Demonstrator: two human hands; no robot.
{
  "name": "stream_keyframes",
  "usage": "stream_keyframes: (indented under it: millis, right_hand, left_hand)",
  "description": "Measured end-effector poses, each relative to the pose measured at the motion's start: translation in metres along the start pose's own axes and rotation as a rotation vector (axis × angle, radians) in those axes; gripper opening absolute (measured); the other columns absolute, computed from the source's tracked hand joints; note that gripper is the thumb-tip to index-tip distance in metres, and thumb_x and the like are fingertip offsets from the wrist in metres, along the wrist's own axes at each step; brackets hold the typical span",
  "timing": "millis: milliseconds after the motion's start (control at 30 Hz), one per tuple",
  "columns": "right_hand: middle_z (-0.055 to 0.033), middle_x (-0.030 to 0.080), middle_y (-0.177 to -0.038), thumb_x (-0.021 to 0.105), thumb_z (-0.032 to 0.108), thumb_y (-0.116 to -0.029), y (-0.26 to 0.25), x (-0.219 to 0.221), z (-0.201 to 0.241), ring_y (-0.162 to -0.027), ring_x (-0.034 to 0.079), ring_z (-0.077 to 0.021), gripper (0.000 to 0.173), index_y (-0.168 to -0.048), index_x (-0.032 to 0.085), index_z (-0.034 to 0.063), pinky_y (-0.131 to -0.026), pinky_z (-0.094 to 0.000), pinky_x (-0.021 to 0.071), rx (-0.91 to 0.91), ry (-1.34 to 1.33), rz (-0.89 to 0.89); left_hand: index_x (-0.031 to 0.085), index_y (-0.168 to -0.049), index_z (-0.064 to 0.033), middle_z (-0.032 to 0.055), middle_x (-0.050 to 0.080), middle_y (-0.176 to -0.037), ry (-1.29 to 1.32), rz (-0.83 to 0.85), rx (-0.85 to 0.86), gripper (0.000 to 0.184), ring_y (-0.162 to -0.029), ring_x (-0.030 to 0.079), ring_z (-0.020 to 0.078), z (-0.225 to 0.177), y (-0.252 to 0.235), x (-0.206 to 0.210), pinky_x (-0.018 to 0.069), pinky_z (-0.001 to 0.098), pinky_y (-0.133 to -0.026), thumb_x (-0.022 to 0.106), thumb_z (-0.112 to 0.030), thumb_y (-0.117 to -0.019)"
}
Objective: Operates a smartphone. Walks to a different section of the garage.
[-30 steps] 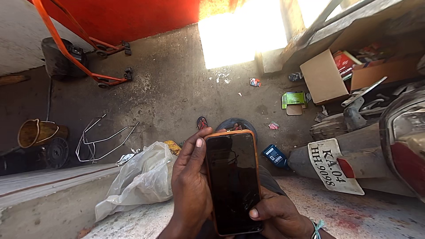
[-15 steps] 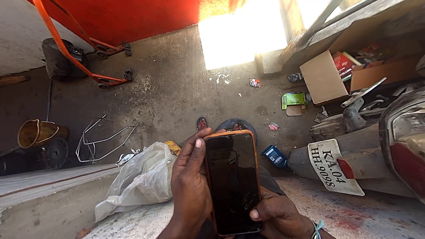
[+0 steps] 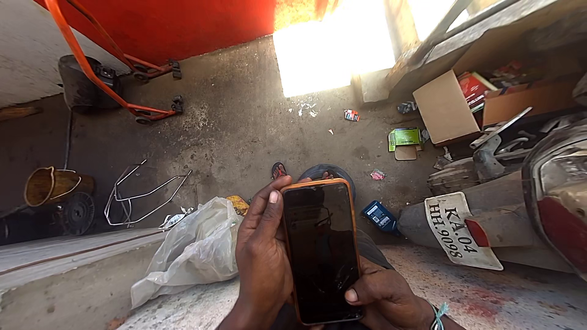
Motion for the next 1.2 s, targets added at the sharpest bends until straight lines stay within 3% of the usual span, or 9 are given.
stream_keyframes:
  millis: [1200]
  right_hand:
    - [-0.0004, 0.071, -0.122, 0.053, -0.001, -0.0912, 0.0011, -0.0003, -0.0018, -0.116, 0.067, -0.0134, 0.041, -0.126, 0.068, 0.0158, -0.099, -0.0401, 0.056, -0.016, -0.008, 0.026]
  left_hand:
    - [0.064, -0.126, -0.0055, 0.0094, 0.072, -0.116, -0.013, -0.007, -0.02, 0.039, -0.109, 0.07, 0.0148, 0.003, 0.0, -0.0018, 0.0583, 0.0293, -0.092, 0.03, -0.017, -0.1107]
Point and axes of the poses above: each hand's wrist, its own y-axis away from the middle knuckle, its own x-axis out of the palm, z = x × y, the point moved 5 cm from there along -y, towards the middle knuckle
